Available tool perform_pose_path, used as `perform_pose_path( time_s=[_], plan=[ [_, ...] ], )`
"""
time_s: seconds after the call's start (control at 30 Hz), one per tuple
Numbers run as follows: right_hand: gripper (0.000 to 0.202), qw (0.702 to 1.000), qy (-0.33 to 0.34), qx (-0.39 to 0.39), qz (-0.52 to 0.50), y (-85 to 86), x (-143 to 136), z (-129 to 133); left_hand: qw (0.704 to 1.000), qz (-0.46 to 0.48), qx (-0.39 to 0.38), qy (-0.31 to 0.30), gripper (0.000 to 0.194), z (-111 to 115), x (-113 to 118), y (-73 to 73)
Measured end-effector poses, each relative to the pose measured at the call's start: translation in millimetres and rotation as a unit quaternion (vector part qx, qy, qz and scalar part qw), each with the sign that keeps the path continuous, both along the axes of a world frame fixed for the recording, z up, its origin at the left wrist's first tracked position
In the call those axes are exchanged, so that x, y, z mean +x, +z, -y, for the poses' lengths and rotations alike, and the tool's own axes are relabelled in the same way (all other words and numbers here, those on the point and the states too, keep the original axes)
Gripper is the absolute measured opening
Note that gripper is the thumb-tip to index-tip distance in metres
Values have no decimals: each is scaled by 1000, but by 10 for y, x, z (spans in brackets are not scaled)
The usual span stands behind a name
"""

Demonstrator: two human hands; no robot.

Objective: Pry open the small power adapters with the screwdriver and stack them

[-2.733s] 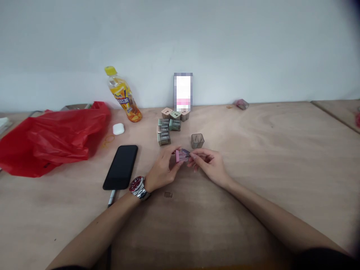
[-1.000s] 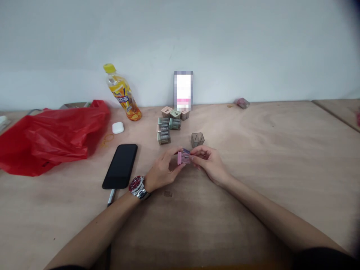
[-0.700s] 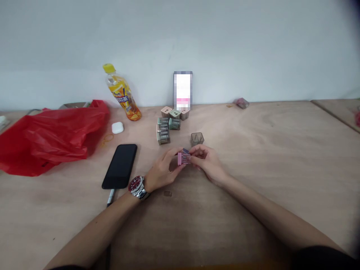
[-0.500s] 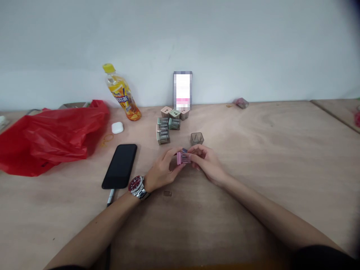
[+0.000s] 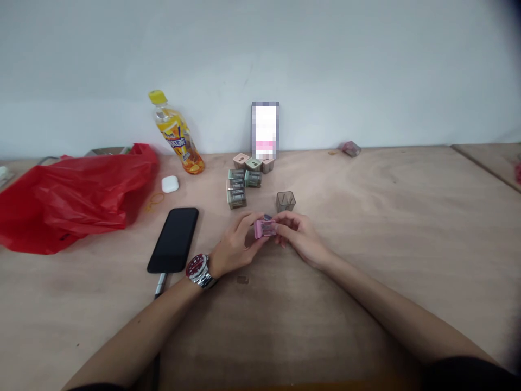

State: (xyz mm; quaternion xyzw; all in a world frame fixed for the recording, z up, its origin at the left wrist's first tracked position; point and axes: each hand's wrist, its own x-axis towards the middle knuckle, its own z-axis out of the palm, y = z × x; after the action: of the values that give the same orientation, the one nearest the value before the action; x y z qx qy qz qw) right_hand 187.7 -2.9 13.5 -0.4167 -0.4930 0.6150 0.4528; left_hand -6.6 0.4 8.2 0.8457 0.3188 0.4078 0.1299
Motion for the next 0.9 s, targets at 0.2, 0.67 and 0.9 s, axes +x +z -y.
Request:
perform_pose_path(
  time_s=[0.2, 0.67, 0.9],
  plan=[
    [21, 1000, 8, 11, 25, -42, 7, 3, 1000, -6, 1, 0, 47, 2, -1, -1],
    [7, 794, -19, 230, 562, 304, 249, -19, 992, 6, 6, 124, 36, -31, 14, 58],
    [11, 779, 21, 224, 585, 121, 276, -38, 986, 43, -29, 161, 29, -59, 5, 68]
  ],
)
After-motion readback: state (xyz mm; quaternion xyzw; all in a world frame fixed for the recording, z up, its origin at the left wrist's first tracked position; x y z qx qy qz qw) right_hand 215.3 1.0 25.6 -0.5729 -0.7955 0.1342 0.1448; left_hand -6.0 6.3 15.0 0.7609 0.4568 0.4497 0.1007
